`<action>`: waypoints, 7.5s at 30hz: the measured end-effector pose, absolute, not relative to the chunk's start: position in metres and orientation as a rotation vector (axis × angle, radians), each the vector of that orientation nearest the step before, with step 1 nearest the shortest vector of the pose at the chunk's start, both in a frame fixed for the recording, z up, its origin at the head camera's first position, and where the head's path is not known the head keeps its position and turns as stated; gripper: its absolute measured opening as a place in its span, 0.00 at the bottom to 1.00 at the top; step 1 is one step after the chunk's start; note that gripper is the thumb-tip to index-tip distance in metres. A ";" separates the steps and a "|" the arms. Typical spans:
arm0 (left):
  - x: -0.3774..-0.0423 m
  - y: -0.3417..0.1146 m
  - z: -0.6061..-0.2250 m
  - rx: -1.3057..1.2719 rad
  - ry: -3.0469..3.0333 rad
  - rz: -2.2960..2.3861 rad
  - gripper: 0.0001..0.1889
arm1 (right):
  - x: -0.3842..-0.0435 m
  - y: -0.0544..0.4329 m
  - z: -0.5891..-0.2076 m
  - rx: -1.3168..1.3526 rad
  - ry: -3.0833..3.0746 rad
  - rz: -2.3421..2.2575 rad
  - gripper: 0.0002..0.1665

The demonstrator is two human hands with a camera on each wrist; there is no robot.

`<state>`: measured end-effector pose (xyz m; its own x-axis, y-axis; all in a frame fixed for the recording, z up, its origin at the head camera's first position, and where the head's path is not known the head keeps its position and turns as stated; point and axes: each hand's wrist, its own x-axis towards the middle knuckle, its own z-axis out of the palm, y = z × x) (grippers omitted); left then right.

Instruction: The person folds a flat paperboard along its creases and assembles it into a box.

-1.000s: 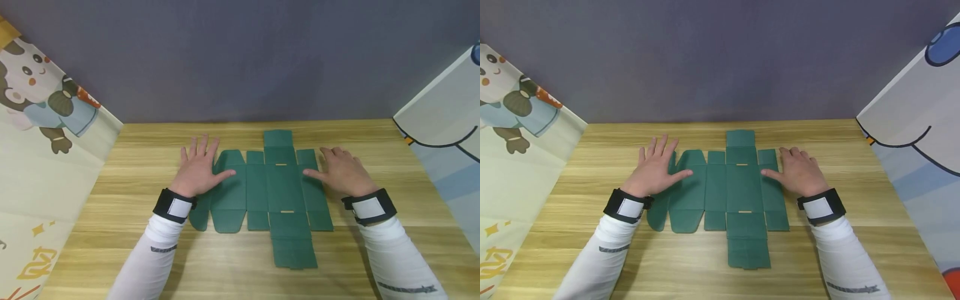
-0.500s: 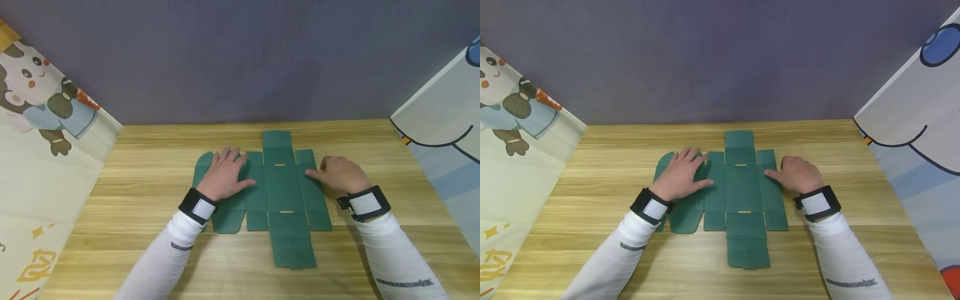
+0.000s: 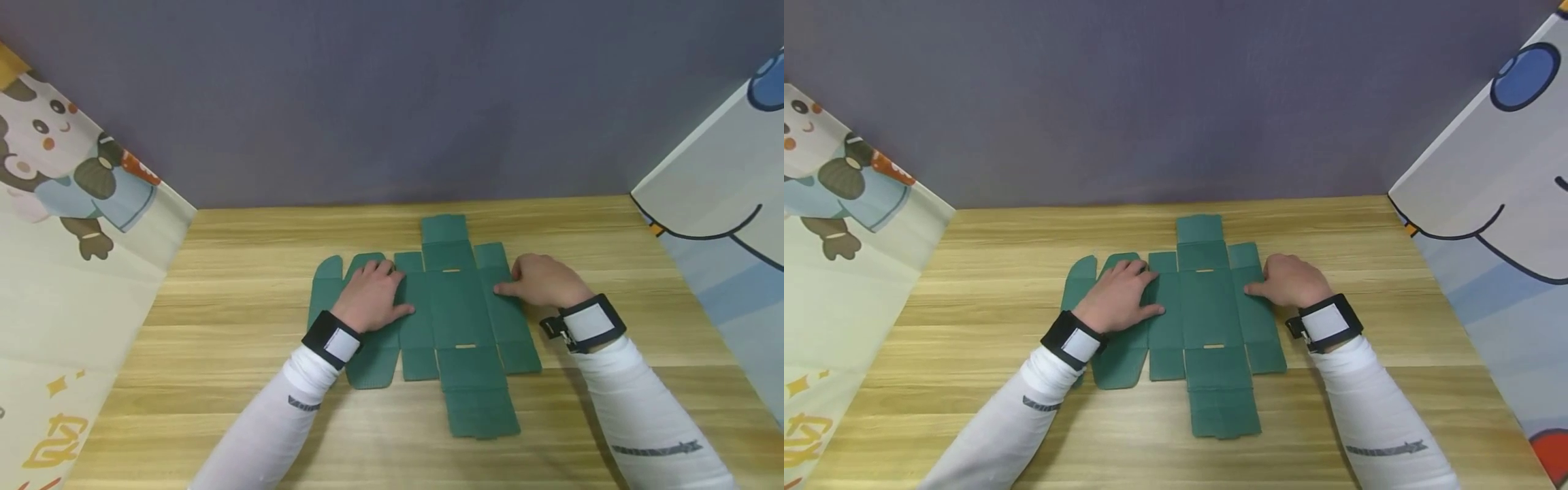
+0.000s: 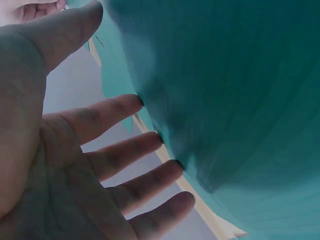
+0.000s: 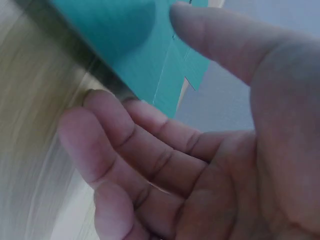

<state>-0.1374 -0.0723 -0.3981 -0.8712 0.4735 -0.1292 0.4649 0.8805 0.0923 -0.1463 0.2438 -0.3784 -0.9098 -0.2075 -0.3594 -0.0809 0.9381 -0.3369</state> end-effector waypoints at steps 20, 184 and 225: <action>-0.129 -0.085 -0.369 0.748 3.044 0.217 0.31 | -0.151 0.227 -0.353 -0.447 2.725 -0.761 0.27; -0.171 -0.117 -0.392 0.027 2.973 1.341 0.22 | -0.114 0.146 -0.366 -1.303 3.616 0.465 0.17; -0.128 -0.080 -0.399 0.409 3.021 1.724 0.02 | -0.122 0.143 -0.372 -1.251 3.635 0.582 0.15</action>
<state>-0.1280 -0.0795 -0.3993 -0.9093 0.0216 0.4156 0.3688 0.5043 0.7808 -0.1217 0.1428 -0.3720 -0.5548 -0.6234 0.5510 -0.4201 0.7816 0.4612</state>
